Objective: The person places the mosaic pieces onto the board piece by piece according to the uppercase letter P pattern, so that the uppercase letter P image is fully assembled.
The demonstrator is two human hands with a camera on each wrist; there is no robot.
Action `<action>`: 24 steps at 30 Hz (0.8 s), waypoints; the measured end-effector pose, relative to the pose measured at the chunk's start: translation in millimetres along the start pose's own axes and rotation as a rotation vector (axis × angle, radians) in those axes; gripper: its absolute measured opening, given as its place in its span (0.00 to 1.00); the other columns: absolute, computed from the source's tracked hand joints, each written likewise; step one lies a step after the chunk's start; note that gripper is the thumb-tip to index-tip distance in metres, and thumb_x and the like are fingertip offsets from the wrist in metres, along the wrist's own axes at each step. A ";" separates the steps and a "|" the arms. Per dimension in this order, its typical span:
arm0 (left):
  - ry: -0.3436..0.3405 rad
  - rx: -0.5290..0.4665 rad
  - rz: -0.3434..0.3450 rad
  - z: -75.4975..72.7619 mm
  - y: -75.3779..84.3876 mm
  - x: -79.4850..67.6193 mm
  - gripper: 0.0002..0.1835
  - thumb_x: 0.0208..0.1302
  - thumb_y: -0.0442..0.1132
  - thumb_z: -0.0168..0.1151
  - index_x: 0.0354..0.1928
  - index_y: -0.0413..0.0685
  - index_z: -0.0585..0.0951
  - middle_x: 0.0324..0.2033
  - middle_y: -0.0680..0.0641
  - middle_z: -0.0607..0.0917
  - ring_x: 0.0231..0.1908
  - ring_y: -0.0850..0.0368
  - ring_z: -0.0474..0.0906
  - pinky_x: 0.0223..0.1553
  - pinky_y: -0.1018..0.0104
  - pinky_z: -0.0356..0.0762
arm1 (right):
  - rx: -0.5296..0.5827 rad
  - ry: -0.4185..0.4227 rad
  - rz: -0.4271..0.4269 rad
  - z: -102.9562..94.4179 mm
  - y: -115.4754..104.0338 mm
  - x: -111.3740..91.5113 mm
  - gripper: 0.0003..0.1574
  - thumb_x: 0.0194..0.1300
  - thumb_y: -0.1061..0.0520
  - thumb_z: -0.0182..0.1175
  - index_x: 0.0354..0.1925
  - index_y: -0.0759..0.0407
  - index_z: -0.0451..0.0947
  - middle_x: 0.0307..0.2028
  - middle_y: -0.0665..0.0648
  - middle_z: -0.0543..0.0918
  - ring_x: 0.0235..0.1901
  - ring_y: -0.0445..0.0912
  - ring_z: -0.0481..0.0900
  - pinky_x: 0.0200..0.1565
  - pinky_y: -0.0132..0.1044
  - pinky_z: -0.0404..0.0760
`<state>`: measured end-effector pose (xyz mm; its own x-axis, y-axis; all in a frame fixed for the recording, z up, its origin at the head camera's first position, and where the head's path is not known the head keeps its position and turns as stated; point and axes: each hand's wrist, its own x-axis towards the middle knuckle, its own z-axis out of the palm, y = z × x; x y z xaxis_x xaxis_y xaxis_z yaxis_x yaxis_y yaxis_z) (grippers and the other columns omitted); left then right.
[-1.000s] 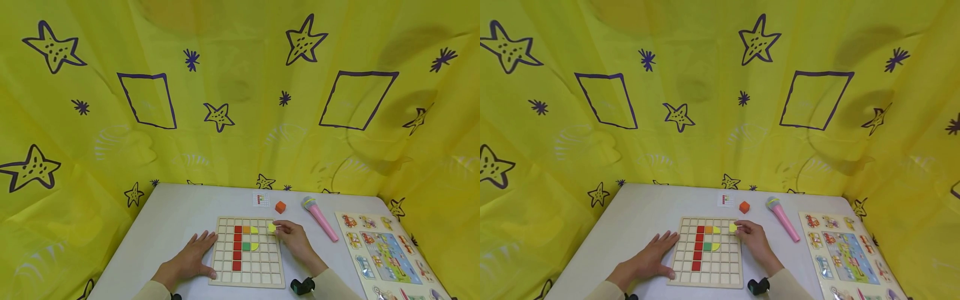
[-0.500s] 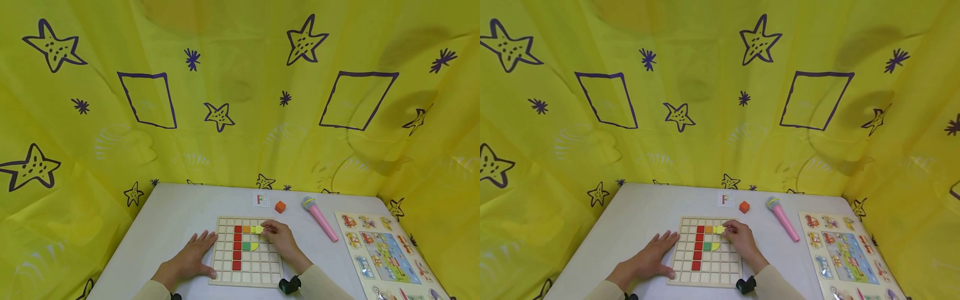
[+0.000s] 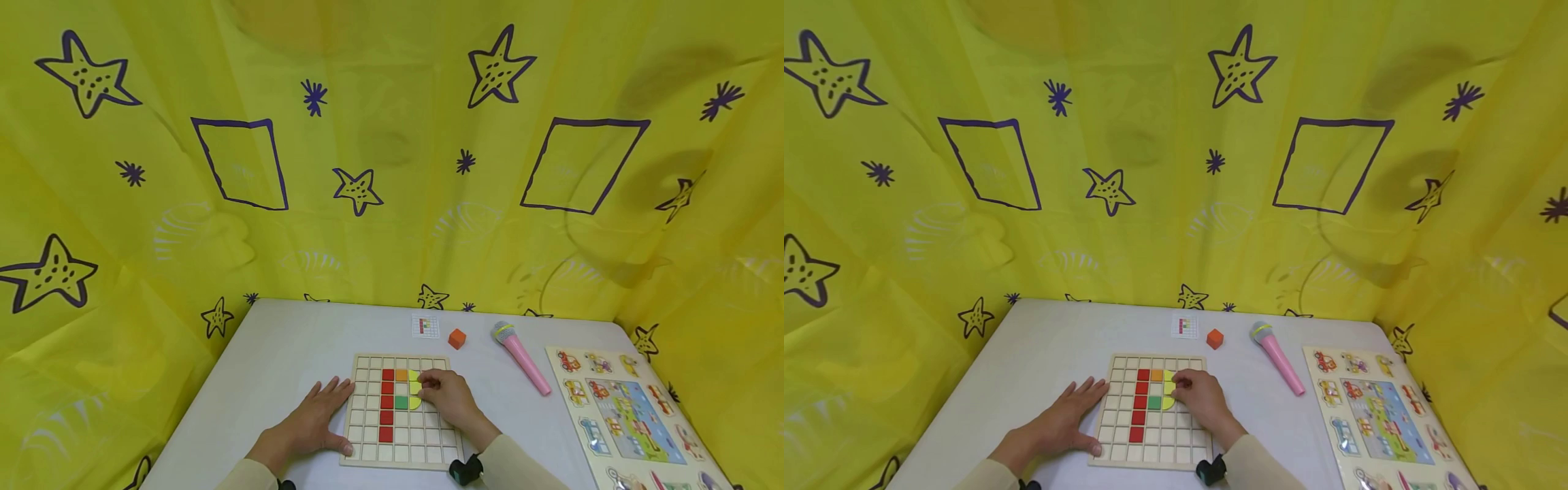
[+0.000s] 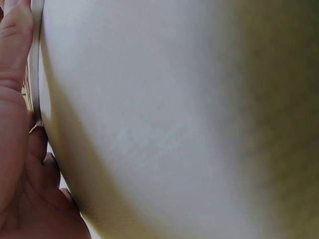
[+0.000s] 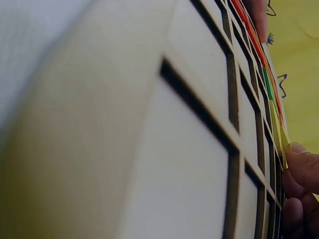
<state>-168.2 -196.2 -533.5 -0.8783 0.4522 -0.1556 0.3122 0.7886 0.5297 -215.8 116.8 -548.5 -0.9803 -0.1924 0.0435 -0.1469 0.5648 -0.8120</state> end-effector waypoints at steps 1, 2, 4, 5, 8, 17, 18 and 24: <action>-0.001 0.000 -0.003 0.1 0.3 0.1 0.66 0.44 0.65 0.82 0.82 0.45 0.61 0.81 0.42 0.63 0.83 0.37 0.50 0.82 0.34 0.41 | -0.011 0.000 0.002 0.5 -0.2 0.0 0.11 0.64 0.63 0.73 0.45 0.57 0.88 0.33 0.47 0.83 0.35 0.42 0.75 0.37 0.30 0.77; -0.001 0.001 -0.004 0.2 0.4 0.1 0.66 0.44 0.65 0.82 0.82 0.45 0.61 0.81 0.42 0.62 0.83 0.37 0.50 0.82 0.34 0.41 | -0.017 0.001 0.001 0.5 -0.6 0.0 0.11 0.64 0.63 0.73 0.45 0.57 0.88 0.33 0.47 0.83 0.35 0.42 0.75 0.37 0.31 0.76; -0.002 0.002 -0.007 0.3 0.7 0.4 0.66 0.44 0.66 0.81 0.82 0.45 0.61 0.82 0.42 0.62 0.83 0.37 0.50 0.82 0.34 0.41 | -0.026 -0.001 0.001 0.4 -1.2 -0.1 0.10 0.64 0.63 0.73 0.45 0.58 0.88 0.32 0.47 0.83 0.35 0.42 0.75 0.37 0.31 0.76; -0.002 0.002 -0.006 0.3 0.8 0.7 0.66 0.44 0.66 0.81 0.82 0.45 0.61 0.82 0.42 0.62 0.83 0.37 0.50 0.82 0.34 0.41 | -0.028 -0.001 0.002 0.4 -1.1 -0.2 0.11 0.64 0.63 0.73 0.45 0.58 0.88 0.32 0.47 0.83 0.35 0.42 0.75 0.37 0.31 0.76; -0.001 -0.002 -0.005 0.9 0.7 2.0 0.66 0.44 0.66 0.82 0.82 0.45 0.61 0.81 0.42 0.62 0.83 0.37 0.50 0.82 0.33 0.41 | -0.036 -0.003 0.001 -0.6 -1.4 -0.6 0.11 0.64 0.63 0.73 0.46 0.59 0.89 0.33 0.48 0.84 0.35 0.43 0.75 0.38 0.32 0.76; -0.005 0.009 -0.009 5.0 -2.1 7.4 0.67 0.43 0.68 0.80 0.82 0.47 0.61 0.82 0.44 0.63 0.83 0.39 0.49 0.83 0.35 0.40 | -0.043 0.007 0.029 -2.8 -1.7 -1.4 0.12 0.66 0.63 0.71 0.48 0.59 0.89 0.36 0.49 0.85 0.38 0.44 0.76 0.42 0.36 0.78; -0.006 0.011 -0.007 5.2 -2.5 7.7 0.67 0.43 0.68 0.80 0.82 0.47 0.61 0.82 0.44 0.63 0.83 0.38 0.50 0.83 0.35 0.41 | -0.038 0.012 0.032 -3.2 -2.1 -1.6 0.12 0.67 0.62 0.70 0.49 0.59 0.88 0.36 0.49 0.85 0.38 0.44 0.76 0.42 0.36 0.78; -0.016 0.018 -0.004 2.1 -2.1 7.5 0.67 0.43 0.68 0.80 0.82 0.45 0.61 0.81 0.43 0.63 0.83 0.37 0.50 0.82 0.34 0.42 | 0.055 0.064 0.075 -7.5 -3.3 -2.1 0.12 0.73 0.59 0.65 0.52 0.59 0.87 0.38 0.51 0.85 0.40 0.45 0.76 0.41 0.34 0.79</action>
<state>-174.7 -193.6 -537.6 -0.8737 0.4555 -0.1707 0.3154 0.7977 0.5140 -214.2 121.4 -541.5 -0.9949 -0.0990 0.0172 -0.0674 0.5307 -0.8448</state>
